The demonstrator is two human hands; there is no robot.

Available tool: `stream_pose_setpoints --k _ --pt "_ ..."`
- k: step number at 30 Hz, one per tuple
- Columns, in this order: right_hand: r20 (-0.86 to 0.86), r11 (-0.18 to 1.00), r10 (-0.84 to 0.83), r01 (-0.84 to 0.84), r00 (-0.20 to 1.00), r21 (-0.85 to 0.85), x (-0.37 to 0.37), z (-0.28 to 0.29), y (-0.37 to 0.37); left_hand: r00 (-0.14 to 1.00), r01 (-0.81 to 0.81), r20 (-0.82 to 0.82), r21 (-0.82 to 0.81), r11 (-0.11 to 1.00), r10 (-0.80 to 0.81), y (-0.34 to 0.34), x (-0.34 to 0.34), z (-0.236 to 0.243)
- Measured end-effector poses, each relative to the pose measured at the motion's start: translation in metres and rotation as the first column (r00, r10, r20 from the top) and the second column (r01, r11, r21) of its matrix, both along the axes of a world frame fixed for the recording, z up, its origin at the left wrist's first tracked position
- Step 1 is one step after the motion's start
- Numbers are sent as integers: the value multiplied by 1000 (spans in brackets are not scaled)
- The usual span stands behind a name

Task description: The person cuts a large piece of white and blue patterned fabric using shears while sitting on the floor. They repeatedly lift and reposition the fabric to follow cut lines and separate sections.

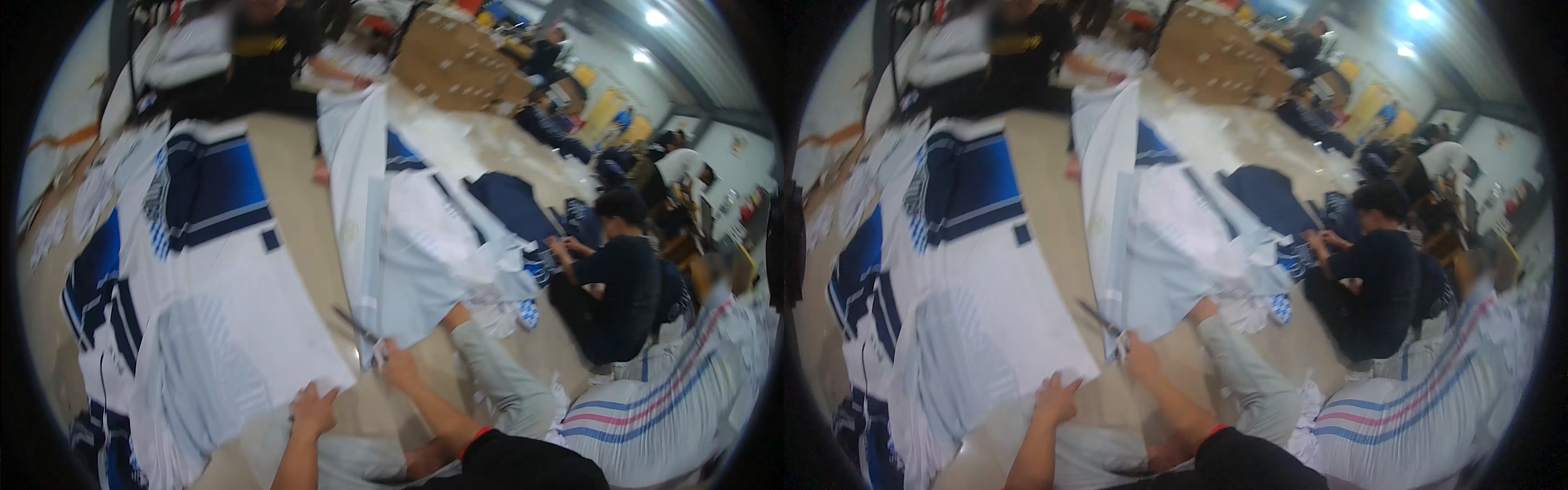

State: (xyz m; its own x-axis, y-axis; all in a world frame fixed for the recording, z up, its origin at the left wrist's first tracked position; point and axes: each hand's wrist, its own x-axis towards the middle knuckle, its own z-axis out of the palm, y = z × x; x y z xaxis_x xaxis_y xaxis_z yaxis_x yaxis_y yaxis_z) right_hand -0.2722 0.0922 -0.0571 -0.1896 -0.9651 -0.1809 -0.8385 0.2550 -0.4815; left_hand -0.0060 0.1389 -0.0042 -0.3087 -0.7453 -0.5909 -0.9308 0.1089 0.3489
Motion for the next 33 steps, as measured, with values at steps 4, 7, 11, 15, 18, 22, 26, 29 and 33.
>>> stream_pose_setpoints --k 4,7,11,15,18,22,26,29,33 --pt "37 991 -88 91 995 -100 -32 6 -18 1000 -11 25 -73 997 13 -5 -2 8" --pt "133 884 -298 326 945 -336 -97 46 -31 997 -55 46 -219 974 66 -1 -2 3" --pt "248 411 -602 561 759 -719 -245 149 -40 988 -43 131 -288 957 84 7 -3 -6" --pt "496 -40 -516 559 698 -828 -319 211 7 971 -38 216 -275 961 100 7 -8 -8" --pt "457 37 -378 506 805 -862 -297 207 68 947 14 318 -215 977 56 6 -10 -9" --pt "342 713 -326 467 881 -523 -226 177 176 916 116 402 -226 967 -16 -4 -8 -13" --pt "514 997 7 -43 858 58 -170 174 262 908 178 412 -212 961 -78 -22 -8 -16" --pt "467 855 155 -355 870 377 -145 183 316 942 9 330 -205 979 60 -38 -13 -10" --pt "432 794 65 -309 900 524 -135 194 351 969 -246 -76 -397 885 235 -64 -29 8"
